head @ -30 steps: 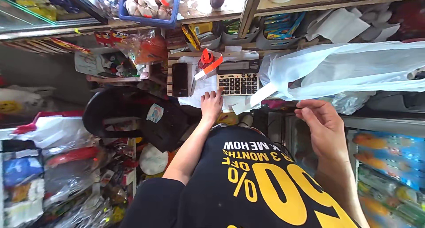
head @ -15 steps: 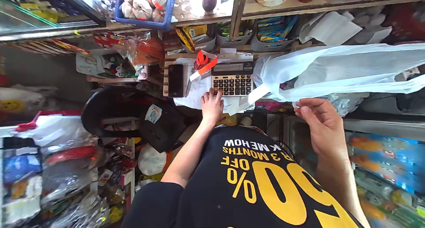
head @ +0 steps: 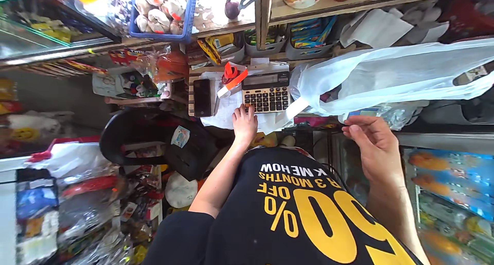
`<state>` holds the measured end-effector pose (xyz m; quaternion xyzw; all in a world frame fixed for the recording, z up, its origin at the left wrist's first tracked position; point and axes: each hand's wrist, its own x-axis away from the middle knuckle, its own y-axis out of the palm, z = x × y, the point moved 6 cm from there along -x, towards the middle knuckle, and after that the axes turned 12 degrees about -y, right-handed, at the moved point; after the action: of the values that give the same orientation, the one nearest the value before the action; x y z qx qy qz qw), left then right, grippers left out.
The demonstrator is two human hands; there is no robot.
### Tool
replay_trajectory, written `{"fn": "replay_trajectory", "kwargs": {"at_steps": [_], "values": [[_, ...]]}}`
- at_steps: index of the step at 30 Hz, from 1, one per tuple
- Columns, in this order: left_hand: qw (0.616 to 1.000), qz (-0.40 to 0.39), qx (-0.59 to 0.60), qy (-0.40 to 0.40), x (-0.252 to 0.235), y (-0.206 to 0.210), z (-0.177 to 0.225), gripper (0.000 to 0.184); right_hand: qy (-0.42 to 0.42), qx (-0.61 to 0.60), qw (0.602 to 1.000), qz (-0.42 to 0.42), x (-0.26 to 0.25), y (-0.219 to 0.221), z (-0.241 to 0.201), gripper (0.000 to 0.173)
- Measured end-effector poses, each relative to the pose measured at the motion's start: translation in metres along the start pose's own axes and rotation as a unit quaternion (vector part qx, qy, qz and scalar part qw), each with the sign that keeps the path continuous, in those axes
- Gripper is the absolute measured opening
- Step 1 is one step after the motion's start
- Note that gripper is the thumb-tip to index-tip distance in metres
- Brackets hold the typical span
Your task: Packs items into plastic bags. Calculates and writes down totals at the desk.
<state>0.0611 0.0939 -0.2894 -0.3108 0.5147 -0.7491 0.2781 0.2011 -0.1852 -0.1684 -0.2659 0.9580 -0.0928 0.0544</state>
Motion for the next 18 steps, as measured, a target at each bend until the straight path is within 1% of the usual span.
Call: {"fn": "replay_trajectory", "kwargs": {"at_steps": [3, 7, 18], "values": [[1.000, 0.001, 0.002, -0.004, -0.002, 0.000, 0.000, 0.039, -0.004, 0.002, 1.000, 0.000, 0.000, 0.001, 0.000, 0.027], [1.000, -0.024, 0.006, -0.018, -0.005, 0.001, -0.003, 0.038, -0.015, -0.005, 1.000, -0.003, -0.001, 0.005, -0.002, 0.027], [0.999, -0.043, 0.014, -0.013, -0.001, -0.004, -0.006, 0.040, -0.012, -0.002, 1.000, -0.008, -0.002, 0.018, -0.007, 0.027]]}}
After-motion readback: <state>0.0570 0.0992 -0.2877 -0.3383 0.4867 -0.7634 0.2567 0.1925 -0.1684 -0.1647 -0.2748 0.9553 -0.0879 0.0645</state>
